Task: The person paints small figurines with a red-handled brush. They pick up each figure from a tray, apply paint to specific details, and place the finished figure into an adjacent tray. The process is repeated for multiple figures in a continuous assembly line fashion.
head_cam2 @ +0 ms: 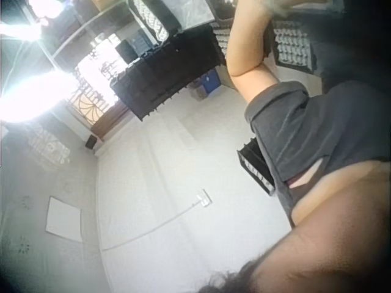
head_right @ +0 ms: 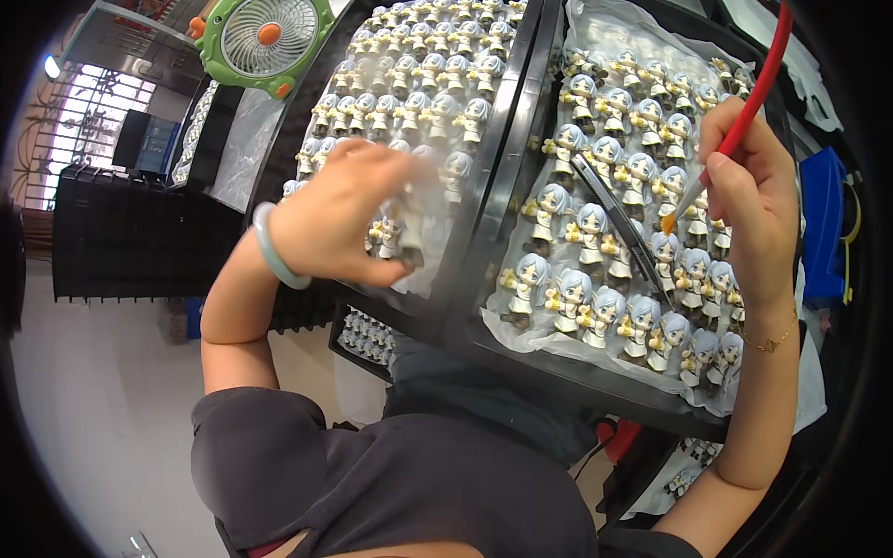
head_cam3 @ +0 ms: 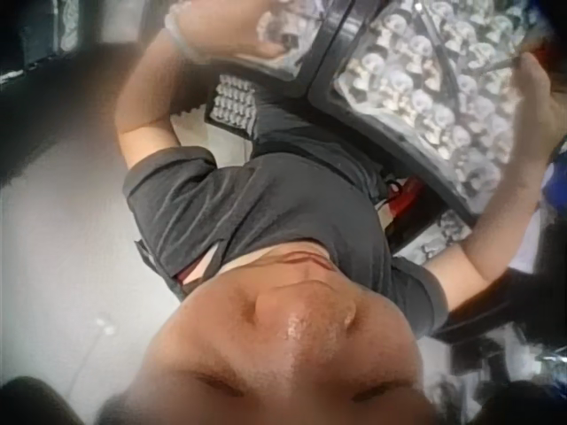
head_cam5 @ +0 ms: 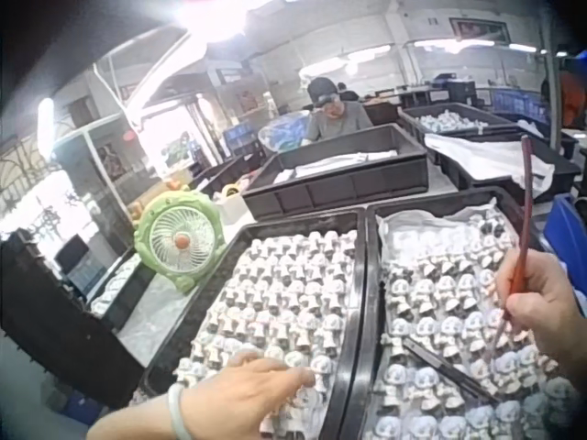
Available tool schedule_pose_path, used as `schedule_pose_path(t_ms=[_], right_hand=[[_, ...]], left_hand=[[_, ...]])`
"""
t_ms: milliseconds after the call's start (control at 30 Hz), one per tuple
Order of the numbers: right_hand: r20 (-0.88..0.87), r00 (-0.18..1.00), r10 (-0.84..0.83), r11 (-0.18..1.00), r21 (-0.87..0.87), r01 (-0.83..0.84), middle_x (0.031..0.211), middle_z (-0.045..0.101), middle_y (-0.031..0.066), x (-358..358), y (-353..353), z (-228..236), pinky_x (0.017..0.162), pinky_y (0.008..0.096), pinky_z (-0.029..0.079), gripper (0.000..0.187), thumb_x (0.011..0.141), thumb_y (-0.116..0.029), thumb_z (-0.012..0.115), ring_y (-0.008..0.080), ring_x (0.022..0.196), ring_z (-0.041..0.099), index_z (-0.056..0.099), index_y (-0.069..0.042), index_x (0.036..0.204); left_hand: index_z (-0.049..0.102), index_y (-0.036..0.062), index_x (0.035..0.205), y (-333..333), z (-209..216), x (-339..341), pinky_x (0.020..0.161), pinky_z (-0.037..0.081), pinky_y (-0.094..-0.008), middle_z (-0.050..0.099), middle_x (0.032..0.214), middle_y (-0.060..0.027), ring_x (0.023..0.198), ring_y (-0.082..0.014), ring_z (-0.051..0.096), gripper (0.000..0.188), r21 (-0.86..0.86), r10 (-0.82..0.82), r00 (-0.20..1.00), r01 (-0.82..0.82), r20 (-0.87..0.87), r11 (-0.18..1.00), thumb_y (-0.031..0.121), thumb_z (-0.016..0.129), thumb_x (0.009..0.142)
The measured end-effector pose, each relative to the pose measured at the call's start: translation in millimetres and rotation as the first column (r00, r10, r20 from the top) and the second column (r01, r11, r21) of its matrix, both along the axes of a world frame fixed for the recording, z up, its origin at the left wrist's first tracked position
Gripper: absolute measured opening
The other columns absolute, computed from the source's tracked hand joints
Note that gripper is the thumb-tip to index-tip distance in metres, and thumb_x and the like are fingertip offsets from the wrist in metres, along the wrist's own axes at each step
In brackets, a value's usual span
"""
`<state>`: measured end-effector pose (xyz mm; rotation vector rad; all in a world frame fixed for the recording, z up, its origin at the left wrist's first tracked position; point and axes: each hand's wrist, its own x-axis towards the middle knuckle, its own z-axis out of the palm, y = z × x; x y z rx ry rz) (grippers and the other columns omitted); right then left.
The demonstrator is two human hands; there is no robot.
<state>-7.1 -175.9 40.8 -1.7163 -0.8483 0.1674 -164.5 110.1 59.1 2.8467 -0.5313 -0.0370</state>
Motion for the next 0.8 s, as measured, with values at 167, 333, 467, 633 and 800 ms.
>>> schedule_pose_path(t_ms=[167,333,467,633,800], right_hand=[[0.002,1.000,0.019,1.000,-0.008,-0.019,0.071,0.042,-0.0022,1,0,-2,0.044,0.0130,0.027,0.012,0.079,-0.014,0.044,-0.0009,0.048,0.033,0.048,-0.003,0.082],[0.020,0.999,0.032,0.999,-0.020,-0.031,0.070,0.041,-0.0029,0,1,-5,0.044,0.0133,0.026,0.012,0.080,-0.014,0.045,-0.0010,0.048,0.033,0.048,-0.004,0.083],[0.036,0.999,0.011,0.999,-0.052,-0.009,0.069,0.038,-0.0038,7,-13,-12,0.043,0.0138,0.022,0.014,0.081,-0.016,0.046,-0.0014,0.049,0.032,0.048,-0.003,0.086],[0.024,1.000,0.020,1.000,-0.010,-0.019,0.069,0.038,-0.0023,-3,-10,-9,0.043,0.0146,0.022,0.014,0.080,-0.015,0.046,-0.0004,0.049,0.030,0.047,-0.002,0.086],[0.070,0.998,0.009,1.000,-0.012,-0.008,0.070,0.041,-0.0005,-9,-1,-14,0.045,0.0159,0.024,0.007,0.080,-0.007,0.044,0.0015,0.050,0.033,0.048,-0.003,0.084]], left_hand=[[0.046,0.0090,0.106,-5,-35,-15,0.087,0.033,-0.0388,0.052,0.096,-0.0073,0.101,-0.0257,0.047,0.066,0.120,-0.013,0.997,0.022,-0.076,0.993,0.023,0.077,0.050],[0.046,0.0098,0.111,-5,-35,-22,0.089,0.032,-0.0406,0.047,0.110,-0.0101,0.106,-0.0276,0.044,0.067,0.168,0.064,0.991,-0.043,-0.118,0.985,0.018,0.077,0.052],[0.051,0.0033,0.105,24,4,-50,0.083,0.039,-0.0326,0.054,0.100,-0.0095,0.093,-0.0216,0.052,0.048,-0.450,0.281,0.952,-0.201,0.118,0.870,0.015,0.072,0.063],[0.059,-0.0005,0.077,43,-6,-135,0.063,0.043,-0.0252,0.060,0.072,-0.0077,0.066,-0.0130,0.055,0.013,-0.752,0.228,0.916,-0.400,-0.329,0.524,0.012,0.062,0.075],[0.051,-0.0037,0.109,16,-76,-150,0.083,0.042,-0.0305,0.060,0.100,-0.0124,0.095,-0.0188,0.056,0.036,-0.705,0.279,0.733,-0.677,-0.620,0.213,0.020,0.055,0.083]])
